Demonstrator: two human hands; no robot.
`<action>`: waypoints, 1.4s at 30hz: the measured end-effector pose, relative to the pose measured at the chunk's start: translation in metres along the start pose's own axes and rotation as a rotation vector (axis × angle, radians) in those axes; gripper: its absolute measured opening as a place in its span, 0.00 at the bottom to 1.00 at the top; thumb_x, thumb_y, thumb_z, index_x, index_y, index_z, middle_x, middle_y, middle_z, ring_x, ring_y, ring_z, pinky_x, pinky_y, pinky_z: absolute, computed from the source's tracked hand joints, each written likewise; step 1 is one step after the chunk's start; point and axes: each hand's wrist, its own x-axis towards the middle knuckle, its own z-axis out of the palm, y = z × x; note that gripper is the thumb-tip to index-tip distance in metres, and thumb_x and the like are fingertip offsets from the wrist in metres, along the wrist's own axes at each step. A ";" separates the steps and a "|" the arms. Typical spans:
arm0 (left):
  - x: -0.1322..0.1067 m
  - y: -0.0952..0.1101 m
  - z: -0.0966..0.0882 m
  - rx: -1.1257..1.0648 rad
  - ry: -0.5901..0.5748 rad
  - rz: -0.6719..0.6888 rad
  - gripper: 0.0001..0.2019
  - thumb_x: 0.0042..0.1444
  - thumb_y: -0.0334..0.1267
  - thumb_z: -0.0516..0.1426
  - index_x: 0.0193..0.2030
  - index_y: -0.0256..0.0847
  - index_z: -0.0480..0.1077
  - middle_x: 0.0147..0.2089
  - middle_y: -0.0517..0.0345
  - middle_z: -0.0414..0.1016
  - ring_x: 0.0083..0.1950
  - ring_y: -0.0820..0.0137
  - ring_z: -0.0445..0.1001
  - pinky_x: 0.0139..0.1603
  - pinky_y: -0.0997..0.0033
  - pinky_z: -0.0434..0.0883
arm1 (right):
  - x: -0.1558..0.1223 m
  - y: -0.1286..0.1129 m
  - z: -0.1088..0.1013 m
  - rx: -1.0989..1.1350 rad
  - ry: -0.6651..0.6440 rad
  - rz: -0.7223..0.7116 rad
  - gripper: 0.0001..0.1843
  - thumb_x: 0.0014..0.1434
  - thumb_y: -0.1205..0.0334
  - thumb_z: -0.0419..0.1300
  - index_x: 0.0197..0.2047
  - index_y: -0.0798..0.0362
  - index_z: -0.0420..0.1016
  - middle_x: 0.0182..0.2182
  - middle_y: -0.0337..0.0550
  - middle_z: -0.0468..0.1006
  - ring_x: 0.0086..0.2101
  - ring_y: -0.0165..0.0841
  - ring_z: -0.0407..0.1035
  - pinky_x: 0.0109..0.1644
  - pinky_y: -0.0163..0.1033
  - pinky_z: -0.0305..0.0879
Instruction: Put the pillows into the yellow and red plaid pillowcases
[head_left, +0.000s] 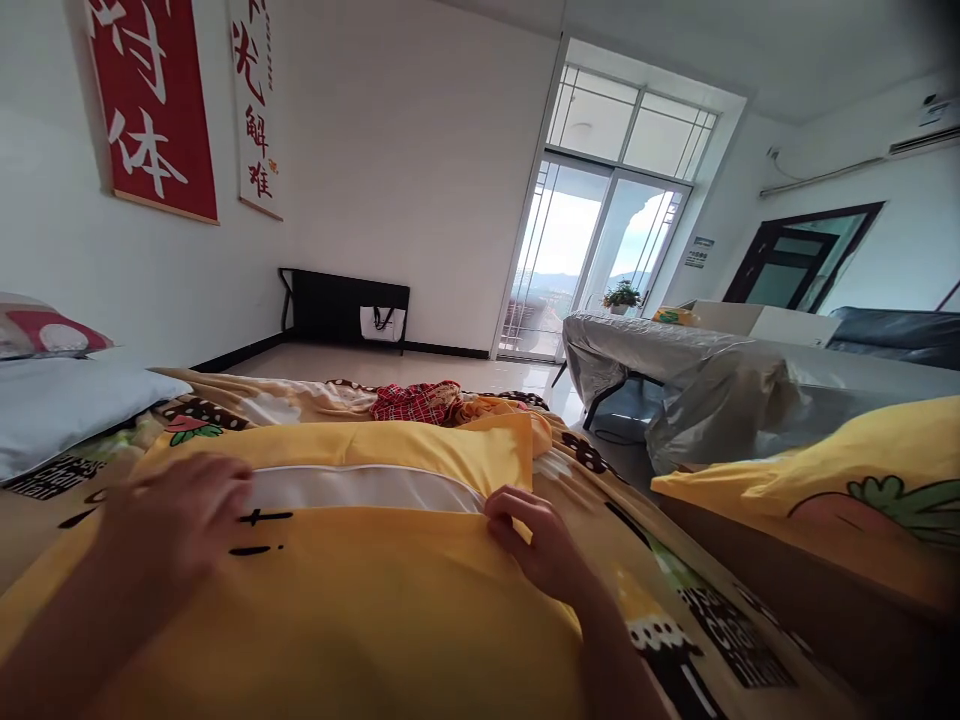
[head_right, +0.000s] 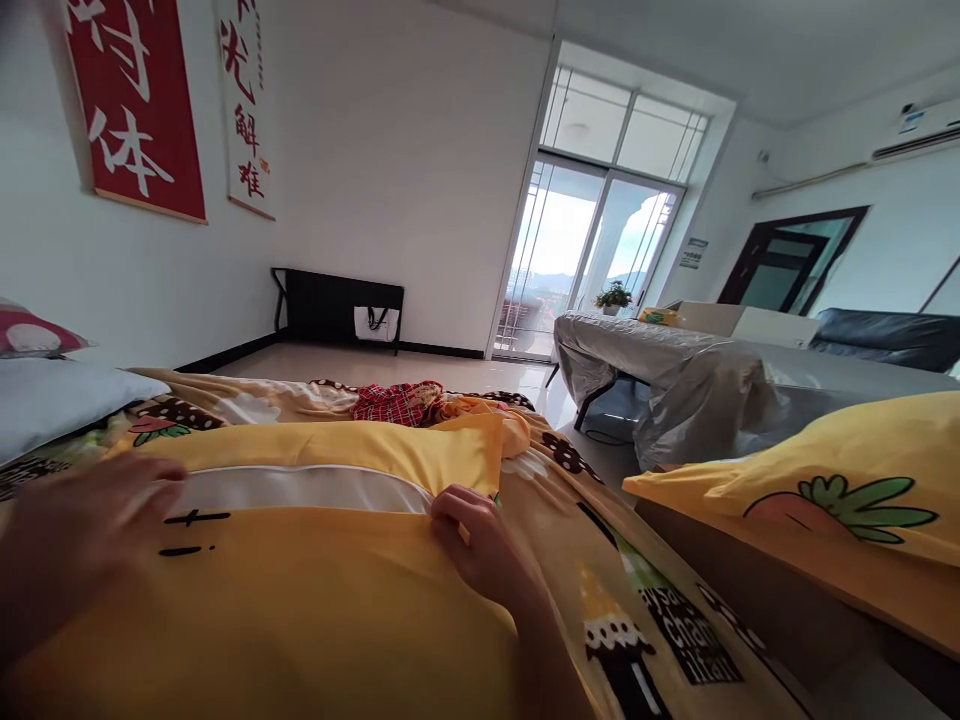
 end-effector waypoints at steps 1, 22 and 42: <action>0.007 0.032 -0.003 -0.002 0.009 0.066 0.09 0.62 0.40 0.49 0.45 0.44 0.67 0.43 0.60 0.76 0.46 0.66 0.72 0.48 0.68 0.64 | -0.001 -0.004 -0.001 -0.040 -0.016 -0.001 0.09 0.64 0.66 0.50 0.31 0.51 0.65 0.30 0.40 0.72 0.32 0.30 0.65 0.36 0.34 0.59; 0.001 0.160 0.047 -0.174 -0.725 0.235 0.27 0.63 0.36 0.47 0.67 0.58 0.53 0.59 0.44 0.69 0.60 0.53 0.68 0.60 0.42 0.62 | -0.007 -0.015 -0.010 -0.274 -0.179 0.492 0.19 0.64 0.57 0.51 0.23 0.52 0.69 0.23 0.40 0.75 0.26 0.29 0.66 0.31 0.34 0.51; -0.005 0.165 0.055 -0.062 -0.651 0.333 0.30 0.61 0.32 0.48 0.68 0.59 0.49 0.60 0.37 0.67 0.59 0.51 0.68 0.55 0.44 0.65 | -0.005 0.011 0.000 0.156 -0.145 0.647 0.11 0.52 0.61 0.53 0.20 0.52 0.64 0.12 0.34 0.67 0.15 0.24 0.59 0.20 0.29 0.55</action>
